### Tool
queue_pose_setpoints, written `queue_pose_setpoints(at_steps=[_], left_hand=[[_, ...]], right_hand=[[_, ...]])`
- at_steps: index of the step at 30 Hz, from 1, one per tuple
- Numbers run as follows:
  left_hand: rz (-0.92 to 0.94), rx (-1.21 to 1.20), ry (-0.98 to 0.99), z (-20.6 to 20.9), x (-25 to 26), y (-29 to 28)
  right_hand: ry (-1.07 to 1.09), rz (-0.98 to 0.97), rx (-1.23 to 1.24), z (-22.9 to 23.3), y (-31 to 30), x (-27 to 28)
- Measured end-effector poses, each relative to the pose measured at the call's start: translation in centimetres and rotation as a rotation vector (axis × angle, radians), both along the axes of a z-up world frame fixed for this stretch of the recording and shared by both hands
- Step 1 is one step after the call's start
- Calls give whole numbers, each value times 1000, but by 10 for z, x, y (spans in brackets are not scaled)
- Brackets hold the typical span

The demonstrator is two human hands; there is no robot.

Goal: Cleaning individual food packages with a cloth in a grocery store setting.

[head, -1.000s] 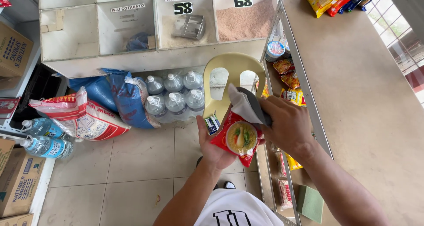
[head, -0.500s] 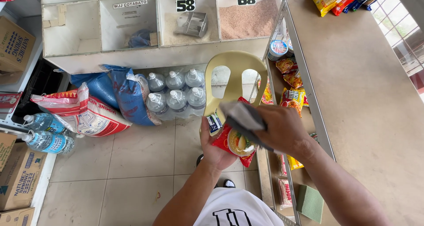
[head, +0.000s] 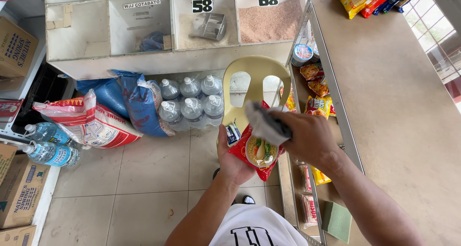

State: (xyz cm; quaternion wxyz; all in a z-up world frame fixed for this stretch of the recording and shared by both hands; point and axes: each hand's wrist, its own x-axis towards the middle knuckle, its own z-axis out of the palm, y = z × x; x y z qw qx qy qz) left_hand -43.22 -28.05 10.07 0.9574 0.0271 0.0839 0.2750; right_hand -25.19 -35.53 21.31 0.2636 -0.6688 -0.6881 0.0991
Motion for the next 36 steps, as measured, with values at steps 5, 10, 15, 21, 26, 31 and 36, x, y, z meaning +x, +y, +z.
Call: queue_pose_setpoints(at_steps=[5,10,15,21,26,31,36], left_hand=[[17,6,-56,-29,7,-1],[-8,-26,-71,-12,6,5],[4,-22,-14,-16,7,2],[-26,97,-183,-3,2,-5],[100,3,-56,-3,3,7],[144,-94,-33,-18,3,15],[127,-19,-71,-3,8,13]], right_hand=[[349,148,-79,-3,-8,1],[94,-8,-135,-17,5,10],[85,-44,-30,-17,0,18],[216,402,-139,-4,0,5],[9,165,77,4,-1,14],[304,339,-86,5,-9,4],[28,-10,-12,-20,12,28]])
